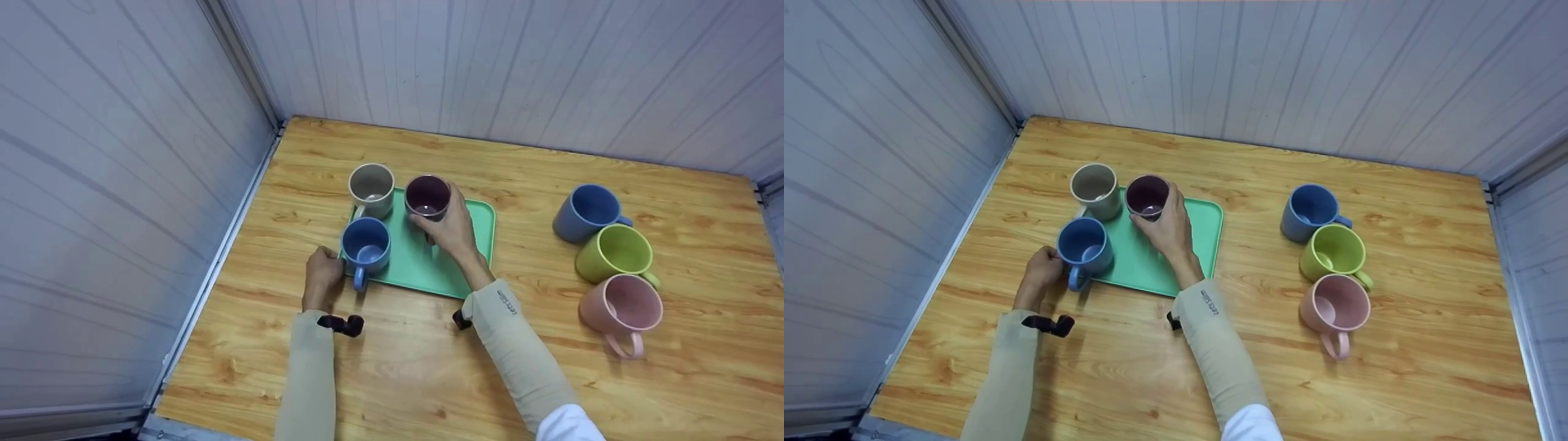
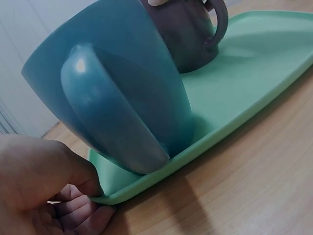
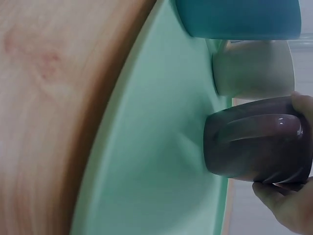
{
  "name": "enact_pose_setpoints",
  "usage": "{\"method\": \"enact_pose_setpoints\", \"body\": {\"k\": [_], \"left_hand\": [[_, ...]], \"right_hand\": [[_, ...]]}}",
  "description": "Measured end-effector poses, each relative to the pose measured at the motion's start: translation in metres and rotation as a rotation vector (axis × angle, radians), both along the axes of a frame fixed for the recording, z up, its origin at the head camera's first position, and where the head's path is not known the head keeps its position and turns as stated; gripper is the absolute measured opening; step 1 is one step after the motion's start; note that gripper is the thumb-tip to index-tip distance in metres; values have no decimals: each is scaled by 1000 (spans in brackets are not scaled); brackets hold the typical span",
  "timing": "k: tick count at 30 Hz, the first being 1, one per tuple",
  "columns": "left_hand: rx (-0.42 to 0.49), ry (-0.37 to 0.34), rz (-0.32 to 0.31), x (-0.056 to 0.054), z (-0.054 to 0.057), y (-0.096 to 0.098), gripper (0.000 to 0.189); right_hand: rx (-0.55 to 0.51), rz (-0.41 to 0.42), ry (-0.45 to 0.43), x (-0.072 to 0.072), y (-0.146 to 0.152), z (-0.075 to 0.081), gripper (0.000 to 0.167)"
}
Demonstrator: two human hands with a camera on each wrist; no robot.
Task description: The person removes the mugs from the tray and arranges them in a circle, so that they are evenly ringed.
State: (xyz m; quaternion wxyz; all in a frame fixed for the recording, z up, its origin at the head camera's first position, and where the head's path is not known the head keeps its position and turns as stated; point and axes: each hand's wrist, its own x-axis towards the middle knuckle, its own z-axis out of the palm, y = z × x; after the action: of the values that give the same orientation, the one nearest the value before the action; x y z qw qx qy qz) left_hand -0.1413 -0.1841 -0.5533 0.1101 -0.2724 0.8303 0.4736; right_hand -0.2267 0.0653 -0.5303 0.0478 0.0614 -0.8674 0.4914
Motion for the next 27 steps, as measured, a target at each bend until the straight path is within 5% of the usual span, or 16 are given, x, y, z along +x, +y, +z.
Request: {"method": "enact_pose_setpoints", "body": {"k": [15,27], "left_hand": [[-6,-12,11,-2,0,-3,15],[0,-6,-2,-1,-1,-2,13]], "right_hand": [[-27,-32,64,20,18,11,93],[-41,-173,63,53,54,30,95]]}}
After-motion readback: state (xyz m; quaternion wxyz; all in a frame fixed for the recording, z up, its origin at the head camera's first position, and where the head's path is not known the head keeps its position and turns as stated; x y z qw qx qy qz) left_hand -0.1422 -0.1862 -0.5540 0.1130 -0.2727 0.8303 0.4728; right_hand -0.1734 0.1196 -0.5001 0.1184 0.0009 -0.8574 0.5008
